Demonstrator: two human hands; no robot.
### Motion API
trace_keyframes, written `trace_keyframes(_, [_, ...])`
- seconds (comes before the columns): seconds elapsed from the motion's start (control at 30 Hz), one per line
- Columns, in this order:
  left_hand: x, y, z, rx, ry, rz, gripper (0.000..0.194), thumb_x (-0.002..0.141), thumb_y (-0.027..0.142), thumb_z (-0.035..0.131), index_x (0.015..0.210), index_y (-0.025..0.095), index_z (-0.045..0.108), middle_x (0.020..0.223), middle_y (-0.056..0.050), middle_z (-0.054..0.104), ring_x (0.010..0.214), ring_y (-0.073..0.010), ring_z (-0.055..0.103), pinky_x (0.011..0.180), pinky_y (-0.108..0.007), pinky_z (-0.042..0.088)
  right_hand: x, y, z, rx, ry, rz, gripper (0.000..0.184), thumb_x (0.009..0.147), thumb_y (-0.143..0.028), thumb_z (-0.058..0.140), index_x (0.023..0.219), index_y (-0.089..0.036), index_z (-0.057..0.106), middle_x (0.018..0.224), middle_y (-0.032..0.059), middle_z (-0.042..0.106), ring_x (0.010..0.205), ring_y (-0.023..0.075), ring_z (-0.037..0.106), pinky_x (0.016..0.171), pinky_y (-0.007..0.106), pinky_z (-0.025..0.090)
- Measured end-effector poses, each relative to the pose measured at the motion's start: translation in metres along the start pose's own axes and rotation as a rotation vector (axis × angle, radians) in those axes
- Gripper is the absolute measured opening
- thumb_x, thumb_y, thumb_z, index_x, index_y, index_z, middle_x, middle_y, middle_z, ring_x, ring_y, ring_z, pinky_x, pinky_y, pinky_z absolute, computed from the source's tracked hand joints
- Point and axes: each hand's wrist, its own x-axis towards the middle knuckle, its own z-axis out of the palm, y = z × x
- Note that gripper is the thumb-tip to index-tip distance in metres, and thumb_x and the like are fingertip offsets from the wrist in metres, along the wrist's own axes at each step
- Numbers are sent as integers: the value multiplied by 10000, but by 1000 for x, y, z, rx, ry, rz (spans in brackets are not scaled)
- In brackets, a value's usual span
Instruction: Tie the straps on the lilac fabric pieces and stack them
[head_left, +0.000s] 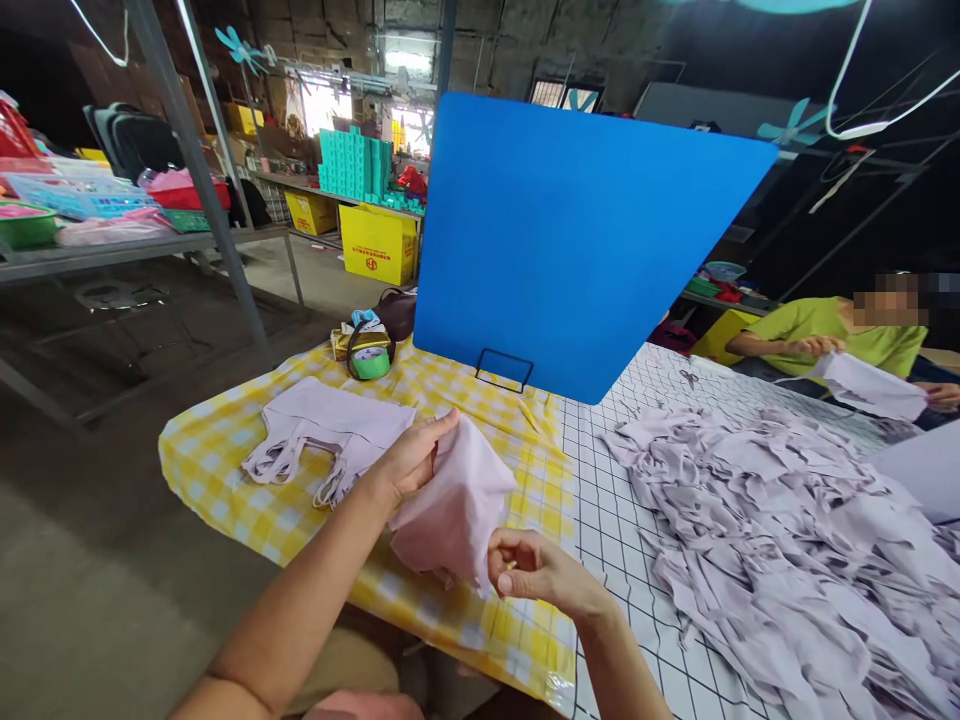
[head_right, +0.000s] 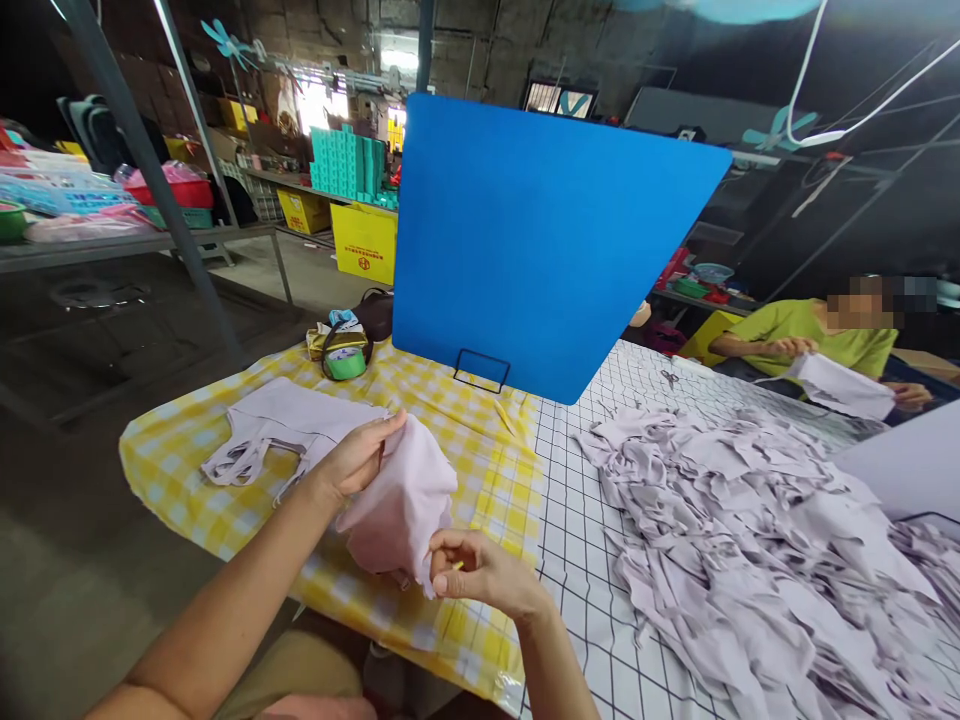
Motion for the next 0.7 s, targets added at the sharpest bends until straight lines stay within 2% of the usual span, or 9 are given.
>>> trace_keyframes(0.07, [-2, -1, 3, 0, -18, -17, 197, 826, 240, 586, 682, 106, 602, 565, -12, 613, 515, -101, 586, 553, -185, 473, 1, -3, 4, -78, 89, -49, 342, 689, -430, 704, 905, -172, 639, 828, 28, 607, 791, 162, 541, 708, 270, 425])
trace_keyframes(0.13, [-3, -3, 5, 22, -68, -56, 197, 830, 261, 584, 737, 92, 624, 606, -39, 638, 555, -122, 611, 558, -195, 481, 4, -4, 8, -66, 162, -91, 448, 677, -449, 709, 1027, -182, 623, 988, 54, 615, 948, 213, 535, 823, 320, 418])
trace_keyframes(0.2, [-5, -4, 5, 49, -140, -106, 222, 834, 290, 578, 795, 80, 639, 673, -70, 665, 611, -147, 632, 574, -210, 491, 6, -3, 10, 2, 205, -88, 525, 673, -444, 717, 1113, -188, 588, 1044, 63, 618, 997, 236, 539, 867, 351, 412])
trace_keyframes(0.33, [-7, 3, 0, 87, -235, -156, 257, 863, 297, 524, 923, 78, 642, 802, -108, 688, 709, -180, 650, 619, -250, 508, -1, -2, 0, 88, 374, -37, 381, 702, -447, 698, 969, -180, 643, 854, 43, 663, 815, 207, 599, 737, 320, 465])
trace_keyframes(0.4, [-8, 9, -4, 112, -231, -146, 300, 862, 333, 519, 982, 83, 632, 824, -114, 689, 711, -190, 652, 608, -258, 501, -10, -5, -10, 71, 474, -48, 335, 697, -455, 699, 871, -171, 657, 767, 28, 655, 710, 176, 589, 651, 279, 459])
trace_keyframes(0.5, [-6, 13, -15, 123, -206, -117, 356, 840, 396, 535, 1002, 94, 630, 833, -115, 688, 718, -199, 649, 619, -266, 491, -26, -12, -25, 11, 505, -24, 333, 678, -466, 708, 777, -153, 654, 695, 23, 627, 615, 151, 549, 548, 245, 414])
trace_keyframes(0.6, [-1, 7, -33, 198, -160, -78, 351, 805, 431, 566, 928, 114, 652, 776, -99, 687, 668, -188, 635, 603, -264, 478, -38, -16, -30, -24, 506, 7, 338, 698, -485, 681, 727, -151, 637, 669, 18, 596, 597, 137, 513, 527, 233, 381])
trace_keyframes(0.7, [4, -6, -52, 563, -100, -122, 309, 763, 425, 599, 696, 130, 661, 552, -58, 633, 498, -160, 569, 506, -238, 421, -41, -17, -28, -53, 539, 0, 342, 725, -502, 647, 685, -164, 605, 625, -6, 545, 562, 114, 464, 507, 221, 342])
